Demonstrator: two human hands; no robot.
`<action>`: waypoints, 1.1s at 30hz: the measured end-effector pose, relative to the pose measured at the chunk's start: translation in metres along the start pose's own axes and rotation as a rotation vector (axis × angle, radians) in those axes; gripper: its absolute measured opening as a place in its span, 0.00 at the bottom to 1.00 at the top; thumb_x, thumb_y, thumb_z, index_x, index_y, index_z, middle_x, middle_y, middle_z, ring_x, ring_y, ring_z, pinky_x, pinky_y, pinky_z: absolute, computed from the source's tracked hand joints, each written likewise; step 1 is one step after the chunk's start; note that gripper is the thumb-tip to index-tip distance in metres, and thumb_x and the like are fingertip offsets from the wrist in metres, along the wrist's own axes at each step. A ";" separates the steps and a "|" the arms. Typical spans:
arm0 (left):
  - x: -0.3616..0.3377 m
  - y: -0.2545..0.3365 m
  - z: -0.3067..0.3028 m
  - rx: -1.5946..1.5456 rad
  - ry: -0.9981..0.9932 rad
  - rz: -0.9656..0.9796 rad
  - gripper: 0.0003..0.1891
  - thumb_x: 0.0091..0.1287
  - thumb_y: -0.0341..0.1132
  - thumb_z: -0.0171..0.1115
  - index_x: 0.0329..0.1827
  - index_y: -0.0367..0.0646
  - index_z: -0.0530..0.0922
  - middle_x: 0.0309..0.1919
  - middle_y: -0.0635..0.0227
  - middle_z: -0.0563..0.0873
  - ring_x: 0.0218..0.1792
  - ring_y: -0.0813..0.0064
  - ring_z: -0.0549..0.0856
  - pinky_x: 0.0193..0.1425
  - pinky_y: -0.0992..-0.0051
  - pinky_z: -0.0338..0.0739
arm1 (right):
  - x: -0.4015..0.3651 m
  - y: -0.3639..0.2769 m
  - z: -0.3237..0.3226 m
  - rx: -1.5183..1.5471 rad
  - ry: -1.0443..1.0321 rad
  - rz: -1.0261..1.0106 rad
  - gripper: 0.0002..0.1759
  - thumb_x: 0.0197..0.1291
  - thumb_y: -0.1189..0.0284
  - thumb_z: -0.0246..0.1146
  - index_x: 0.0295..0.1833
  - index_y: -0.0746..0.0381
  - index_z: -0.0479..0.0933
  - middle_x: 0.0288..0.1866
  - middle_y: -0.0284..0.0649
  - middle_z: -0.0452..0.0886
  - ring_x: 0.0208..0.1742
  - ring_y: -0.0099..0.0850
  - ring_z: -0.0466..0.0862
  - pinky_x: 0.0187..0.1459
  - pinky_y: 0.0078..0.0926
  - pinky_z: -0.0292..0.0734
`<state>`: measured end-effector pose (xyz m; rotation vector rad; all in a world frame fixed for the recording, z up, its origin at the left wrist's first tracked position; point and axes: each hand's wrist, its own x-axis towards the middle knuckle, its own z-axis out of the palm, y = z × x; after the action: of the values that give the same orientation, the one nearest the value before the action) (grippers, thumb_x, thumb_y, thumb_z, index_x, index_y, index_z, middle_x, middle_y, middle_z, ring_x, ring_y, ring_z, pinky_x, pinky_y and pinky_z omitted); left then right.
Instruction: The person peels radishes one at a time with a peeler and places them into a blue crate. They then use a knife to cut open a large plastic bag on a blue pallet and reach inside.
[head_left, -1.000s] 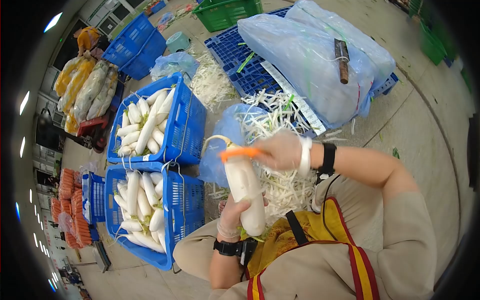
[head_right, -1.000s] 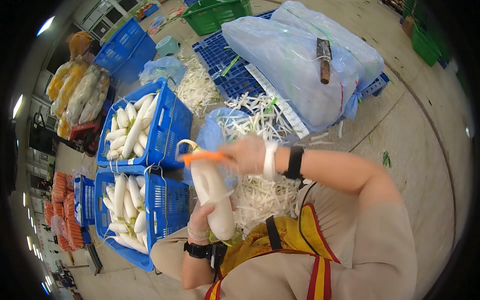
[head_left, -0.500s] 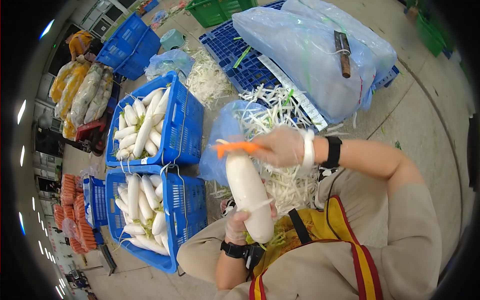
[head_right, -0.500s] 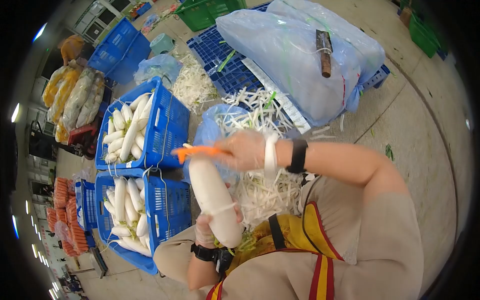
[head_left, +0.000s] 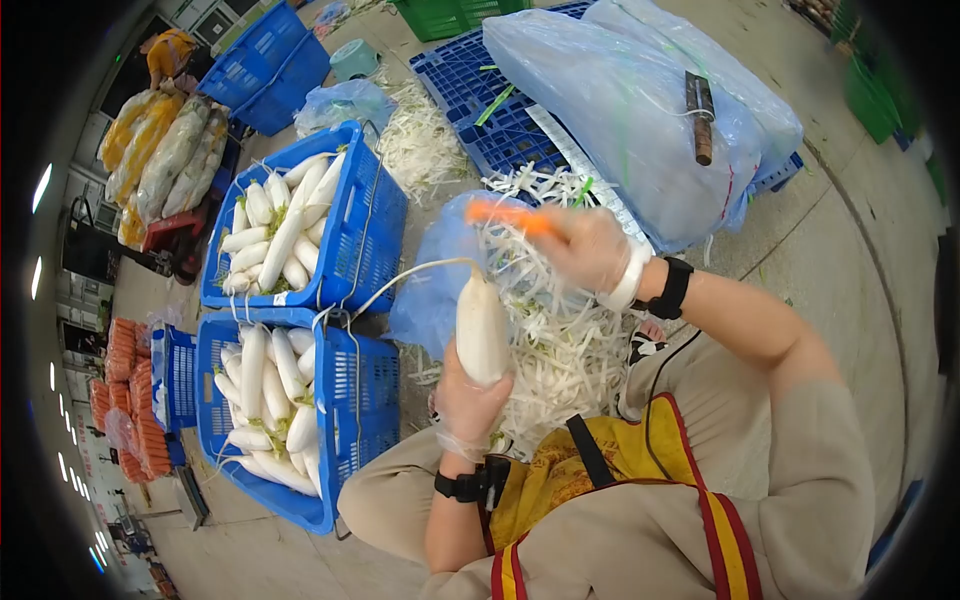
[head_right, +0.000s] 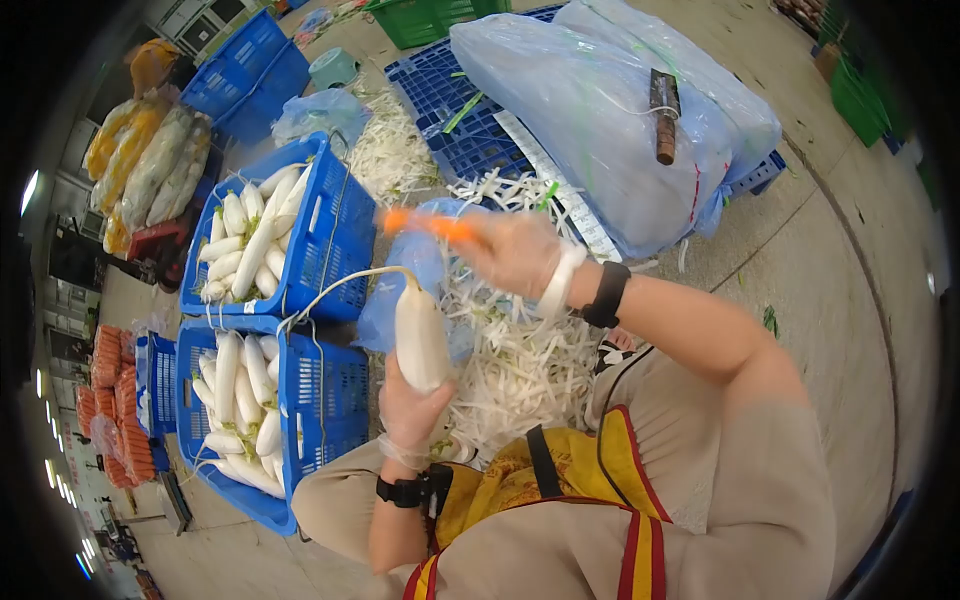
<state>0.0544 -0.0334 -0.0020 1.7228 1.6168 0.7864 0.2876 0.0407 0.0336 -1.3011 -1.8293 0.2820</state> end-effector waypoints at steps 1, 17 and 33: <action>0.000 0.000 -0.002 0.067 0.016 0.012 0.36 0.44 0.38 0.71 0.59 0.41 0.68 0.45 0.53 0.82 0.44 0.56 0.83 0.48 0.67 0.77 | 0.001 0.006 0.005 0.000 -0.013 -0.007 0.11 0.61 0.64 0.58 0.36 0.61 0.78 0.20 0.41 0.78 0.20 0.35 0.78 0.23 0.28 0.70; 0.002 0.040 -0.021 0.671 0.257 0.549 0.42 0.45 0.31 0.69 0.68 0.49 0.63 0.67 0.51 0.62 0.69 0.46 0.55 0.72 0.49 0.40 | -0.029 -0.024 0.031 1.625 -0.775 0.800 0.32 0.56 0.52 0.64 0.57 0.64 0.69 0.44 0.40 0.81 0.37 0.26 0.83 0.35 0.21 0.81; -0.015 0.026 0.003 -0.906 -0.559 -0.243 0.29 0.54 0.28 0.66 0.60 0.39 0.66 0.49 0.65 0.76 0.47 0.76 0.77 0.51 0.73 0.74 | 0.004 -0.025 0.016 0.975 -0.558 0.690 0.23 0.52 0.63 0.69 0.49 0.66 0.76 0.39 0.37 0.80 0.39 0.24 0.78 0.42 0.21 0.74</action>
<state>0.0717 -0.0491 0.0168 0.9398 0.8457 0.6746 0.2581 0.0376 0.0409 -1.1002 -1.2220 1.7949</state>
